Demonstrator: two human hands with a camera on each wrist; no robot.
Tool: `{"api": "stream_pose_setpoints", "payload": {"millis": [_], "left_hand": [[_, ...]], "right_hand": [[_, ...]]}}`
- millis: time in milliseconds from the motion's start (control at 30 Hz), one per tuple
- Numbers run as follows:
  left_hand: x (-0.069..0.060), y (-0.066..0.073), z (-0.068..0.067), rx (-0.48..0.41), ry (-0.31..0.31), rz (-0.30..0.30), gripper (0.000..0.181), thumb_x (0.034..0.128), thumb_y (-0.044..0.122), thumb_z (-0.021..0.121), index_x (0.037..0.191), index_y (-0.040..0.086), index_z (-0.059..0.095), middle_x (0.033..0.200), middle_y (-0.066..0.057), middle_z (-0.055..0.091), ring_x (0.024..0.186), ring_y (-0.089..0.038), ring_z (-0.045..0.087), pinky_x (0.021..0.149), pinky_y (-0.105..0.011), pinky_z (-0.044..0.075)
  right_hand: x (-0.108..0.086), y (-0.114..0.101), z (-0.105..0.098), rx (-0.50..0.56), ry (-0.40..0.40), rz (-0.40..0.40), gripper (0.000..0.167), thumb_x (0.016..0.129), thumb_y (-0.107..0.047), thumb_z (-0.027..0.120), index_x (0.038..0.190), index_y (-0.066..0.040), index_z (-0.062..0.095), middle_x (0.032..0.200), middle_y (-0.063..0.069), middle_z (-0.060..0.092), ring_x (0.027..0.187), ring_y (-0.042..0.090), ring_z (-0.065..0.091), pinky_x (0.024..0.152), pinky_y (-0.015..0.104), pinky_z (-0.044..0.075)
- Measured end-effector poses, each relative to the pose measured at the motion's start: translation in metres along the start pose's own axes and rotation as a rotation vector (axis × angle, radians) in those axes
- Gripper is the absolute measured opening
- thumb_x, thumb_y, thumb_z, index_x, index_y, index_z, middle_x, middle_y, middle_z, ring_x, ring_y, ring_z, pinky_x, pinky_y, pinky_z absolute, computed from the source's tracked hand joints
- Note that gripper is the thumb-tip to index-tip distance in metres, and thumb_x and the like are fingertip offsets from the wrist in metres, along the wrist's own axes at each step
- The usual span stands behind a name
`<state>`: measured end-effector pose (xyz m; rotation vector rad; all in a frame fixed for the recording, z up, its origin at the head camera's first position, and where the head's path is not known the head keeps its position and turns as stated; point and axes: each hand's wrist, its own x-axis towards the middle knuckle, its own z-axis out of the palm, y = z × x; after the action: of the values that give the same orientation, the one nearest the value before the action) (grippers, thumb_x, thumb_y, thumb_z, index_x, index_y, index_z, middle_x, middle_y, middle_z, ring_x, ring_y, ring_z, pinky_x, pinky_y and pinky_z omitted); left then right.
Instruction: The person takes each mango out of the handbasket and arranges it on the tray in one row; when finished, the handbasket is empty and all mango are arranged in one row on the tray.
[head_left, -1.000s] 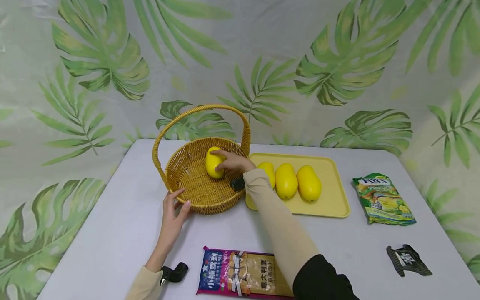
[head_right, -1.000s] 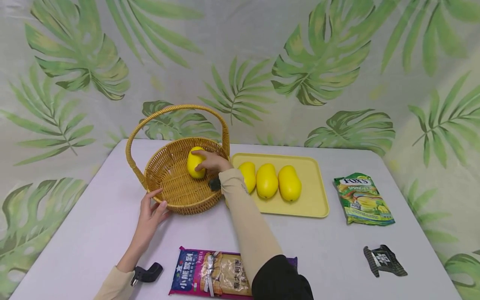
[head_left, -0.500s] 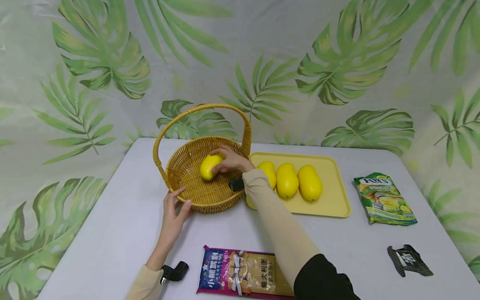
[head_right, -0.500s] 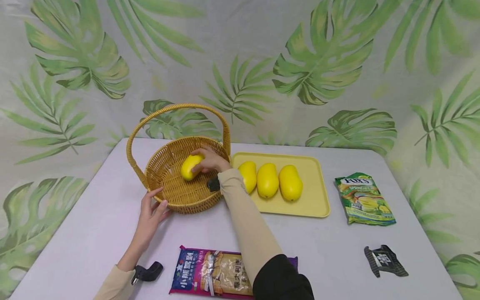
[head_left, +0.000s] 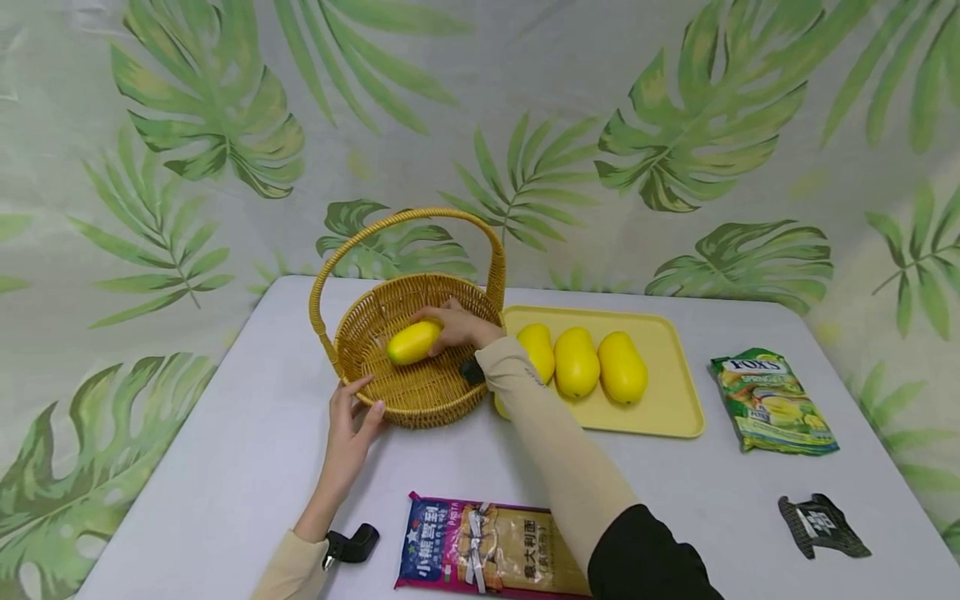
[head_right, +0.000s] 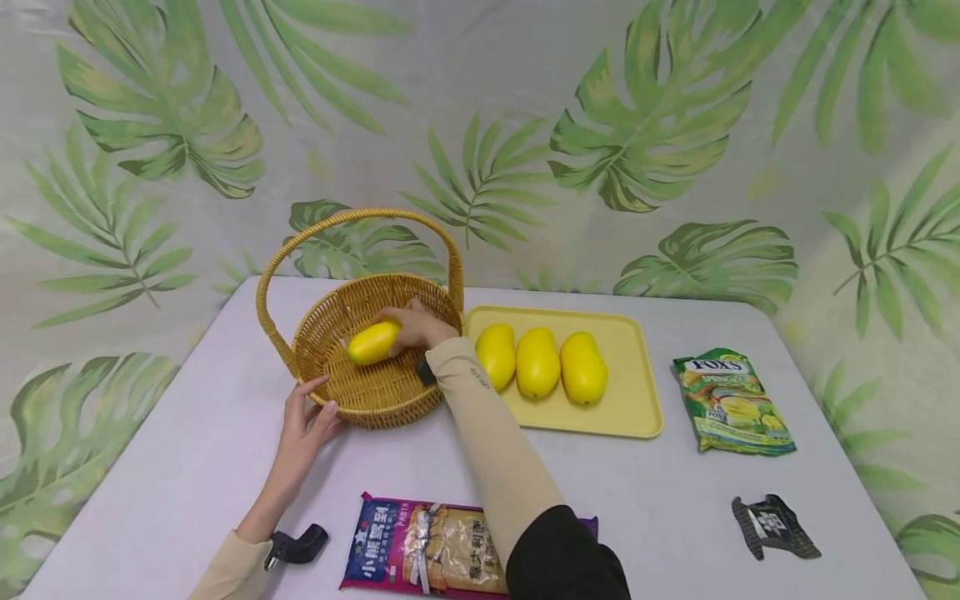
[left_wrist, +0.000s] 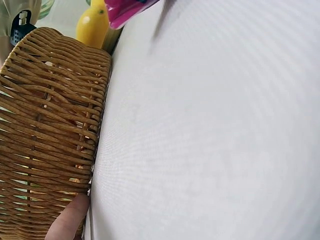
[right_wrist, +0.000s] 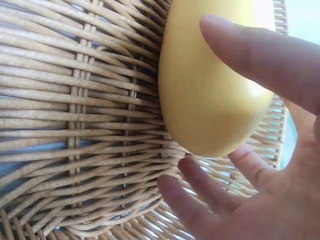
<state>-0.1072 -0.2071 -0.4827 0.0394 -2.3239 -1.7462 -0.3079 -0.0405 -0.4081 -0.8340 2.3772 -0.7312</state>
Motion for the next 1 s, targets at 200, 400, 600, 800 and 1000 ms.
{"api": "stream_pose_setpoints", "payload": {"millis": [200, 400, 600, 800, 1000], "left_hand": [[-0.001, 0.001, 0.001, 0.003, -0.004, -0.008, 0.047, 0.1009, 0.027, 0.050, 0.143, 0.010, 0.036, 0.155, -0.020, 0.002, 0.130, -0.042, 0.031, 0.096, -0.051, 0.045], [0.000, 0.000, 0.001, -0.023, -0.009, -0.019, 0.047, 0.1010, 0.026, 0.050, 0.143, 0.010, 0.036, 0.155, -0.019, -0.003, 0.129, -0.042, 0.031, 0.091, -0.044, 0.050], [0.000, 0.000, 0.000, -0.037, -0.006, -0.020, 0.046, 0.1011, 0.024, 0.050, 0.143, 0.010, 0.036, 0.155, -0.020, -0.002, 0.129, -0.045, 0.030, 0.089, -0.043, 0.051], [0.000, 0.001, 0.000, -0.040, -0.009, -0.024, 0.046, 0.1010, 0.024, 0.050, 0.143, 0.009, 0.036, 0.154, -0.019, -0.001, 0.129, -0.044, 0.030, 0.090, -0.044, 0.050], [0.000, 0.002, 0.000, -0.043, -0.013, -0.020, 0.047, 0.1012, 0.024, 0.050, 0.143, 0.009, 0.036, 0.154, -0.019, 0.000, 0.129, -0.044, 0.030, 0.091, -0.044, 0.050]], "right_hand": [[-0.002, -0.004, 0.000, -0.048, 0.007, -0.009, 0.059, 0.087, -0.021, 0.072, 0.140, -0.024, 0.048, 0.138, 0.018, 0.031, 0.120, 0.028, 0.039, 0.101, 0.043, 0.037], [-0.012, -0.010, -0.006, -0.083, 0.052, -0.092, 0.058, 0.091, -0.031, 0.066, 0.143, -0.022, 0.043, 0.133, 0.012, 0.043, 0.113, 0.023, 0.044, 0.095, 0.039, 0.040], [-0.020, -0.009, -0.015, -0.027, 0.058, -0.255, 0.052, 0.096, -0.029, 0.059, 0.143, -0.015, 0.042, 0.136, 0.012, 0.048, 0.114, 0.023, 0.046, 0.096, 0.038, 0.041], [-0.034, -0.009, -0.022, 0.076, 0.024, -0.327, 0.049, 0.101, -0.026, 0.049, 0.146, -0.011, 0.036, 0.145, 0.013, 0.039, 0.122, 0.027, 0.044, 0.102, 0.042, 0.038], [-0.053, -0.005, -0.027, 0.138, 0.008, -0.351, 0.045, 0.104, -0.027, 0.040, 0.147, -0.017, 0.034, 0.147, 0.011, 0.035, 0.114, 0.027, 0.046, 0.095, 0.043, 0.041]]}}
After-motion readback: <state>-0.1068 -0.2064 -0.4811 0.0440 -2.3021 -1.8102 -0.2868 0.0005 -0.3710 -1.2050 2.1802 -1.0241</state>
